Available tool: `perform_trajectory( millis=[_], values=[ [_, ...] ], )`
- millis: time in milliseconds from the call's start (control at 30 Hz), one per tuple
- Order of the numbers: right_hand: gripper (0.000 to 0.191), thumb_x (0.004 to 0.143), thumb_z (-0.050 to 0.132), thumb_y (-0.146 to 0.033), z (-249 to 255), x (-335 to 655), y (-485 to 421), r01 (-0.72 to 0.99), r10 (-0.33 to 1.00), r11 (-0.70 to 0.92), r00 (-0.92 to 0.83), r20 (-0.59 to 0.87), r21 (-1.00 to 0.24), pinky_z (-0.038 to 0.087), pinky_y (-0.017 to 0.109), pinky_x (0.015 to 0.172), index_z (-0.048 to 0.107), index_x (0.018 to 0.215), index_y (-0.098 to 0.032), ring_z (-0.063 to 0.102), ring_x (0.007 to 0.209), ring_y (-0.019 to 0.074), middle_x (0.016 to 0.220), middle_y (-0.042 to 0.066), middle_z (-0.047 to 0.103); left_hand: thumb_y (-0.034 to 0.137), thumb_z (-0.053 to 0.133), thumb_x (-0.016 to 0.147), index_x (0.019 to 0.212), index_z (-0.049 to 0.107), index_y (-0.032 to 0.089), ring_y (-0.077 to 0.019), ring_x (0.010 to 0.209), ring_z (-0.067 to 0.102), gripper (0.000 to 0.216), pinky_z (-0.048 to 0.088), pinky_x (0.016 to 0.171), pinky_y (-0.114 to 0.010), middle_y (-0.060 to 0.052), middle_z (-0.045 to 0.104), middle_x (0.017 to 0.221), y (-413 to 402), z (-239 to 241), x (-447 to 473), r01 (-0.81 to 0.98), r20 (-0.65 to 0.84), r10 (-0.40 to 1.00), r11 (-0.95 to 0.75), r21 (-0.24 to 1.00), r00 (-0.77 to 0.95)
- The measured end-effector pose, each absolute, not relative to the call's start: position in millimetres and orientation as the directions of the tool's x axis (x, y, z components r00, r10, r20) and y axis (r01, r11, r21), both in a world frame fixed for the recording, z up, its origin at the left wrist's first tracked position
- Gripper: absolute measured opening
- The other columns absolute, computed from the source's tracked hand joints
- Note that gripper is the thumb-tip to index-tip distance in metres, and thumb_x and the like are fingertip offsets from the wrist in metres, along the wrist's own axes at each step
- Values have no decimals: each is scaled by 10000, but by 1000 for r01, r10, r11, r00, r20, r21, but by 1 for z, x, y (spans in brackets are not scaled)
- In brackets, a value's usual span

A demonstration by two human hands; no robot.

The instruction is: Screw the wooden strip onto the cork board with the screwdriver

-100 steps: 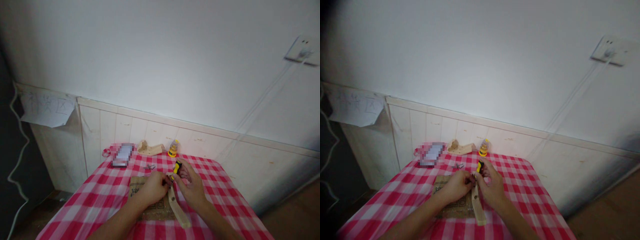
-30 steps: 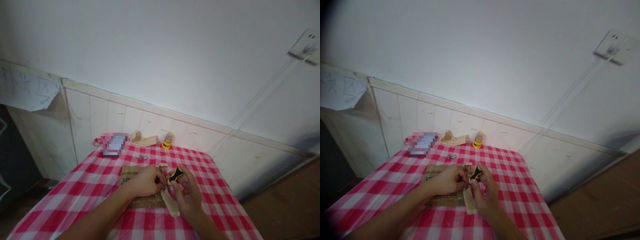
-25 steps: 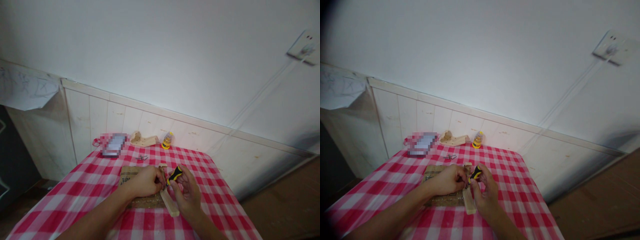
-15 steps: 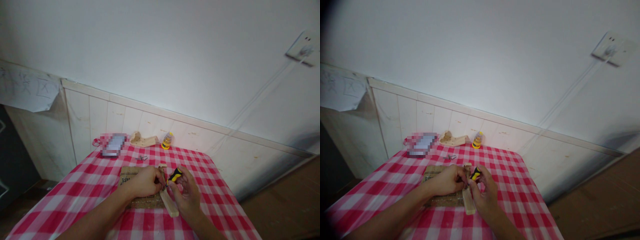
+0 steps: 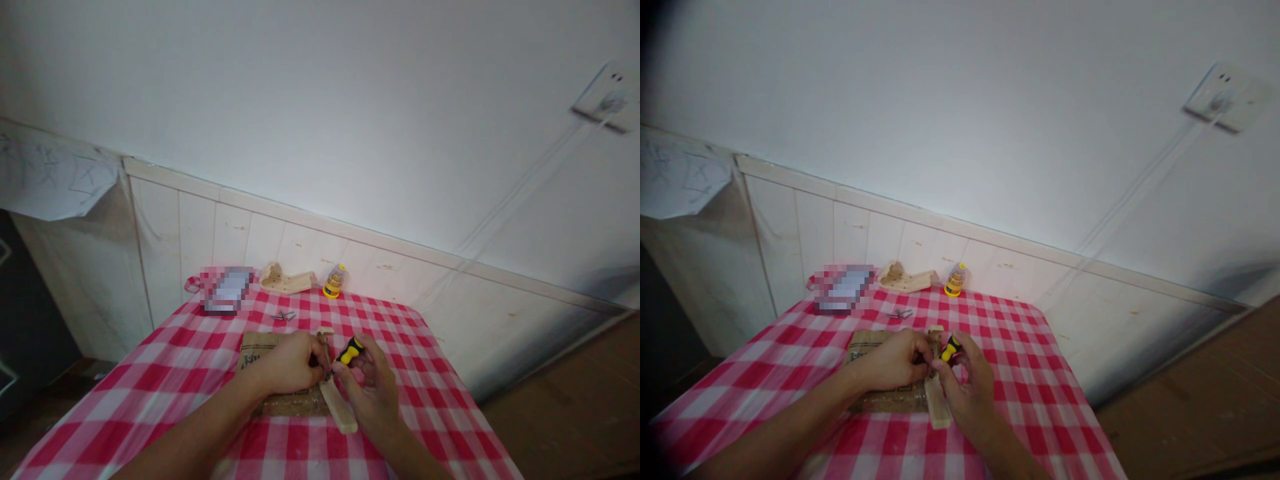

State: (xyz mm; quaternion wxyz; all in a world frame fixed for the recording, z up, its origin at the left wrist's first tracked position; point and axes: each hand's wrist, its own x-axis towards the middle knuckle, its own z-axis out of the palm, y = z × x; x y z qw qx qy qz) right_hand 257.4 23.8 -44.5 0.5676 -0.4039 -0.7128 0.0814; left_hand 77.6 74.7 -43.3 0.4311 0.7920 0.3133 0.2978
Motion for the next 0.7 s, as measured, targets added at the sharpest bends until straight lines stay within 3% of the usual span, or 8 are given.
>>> perform_trajectory(
  millis=[133,267,433,600,700],
  values=[
    [517,871,658,-156,-46,259,24,480,655,681,-63,753,-552,645,309,704,524,1347,-309,738,848,196,1116,66,720,89,558,712,800,791,158,-153,681,664,258,462,609,-212,-36,772,773,74,-43,78,243,197,754,-430,870,627],
    [536,928,569,-145,-46,259,22,399,694,689,-124,709,-605,641,352,777,437,1422,-304,737,947,219,1183,101,694,80,544,698,793,782,148,-158,704,671,265,474,633,-219,-50,776,821,76,-45,78,224,219,747,-443,868,628],
    [543,935,570,-145,-44,257,20,365,699,692,-120,705,-623,632,330,786,428,1432,-314,734,942,206,1148,88,704,124,535,722,779,762,136,-163,688,658,235,463,628,-230,-48,758,783,79,-46,77,205,191,771,-385,900,608],
    [534,934,575,-140,-44,258,20,362,704,687,-118,700,-630,629,320,793,449,1424,-310,729,956,204,1153,88,700,161,552,721,702,654,151,-163,693,633,105,449,632,-236,-27,715,735,81,-43,78,150,166,878,-257,955,450],
    [527,932,576,-140,-46,259,20,359,711,682,-119,694,-637,628,322,794,455,1417,-307,730,951,204,1161,90,697,165,534,740,696,586,176,-135,575,567,70,400,565,-226,14,637,621,80,-39,79,202,99,938,-174,964,333]
  ],
)
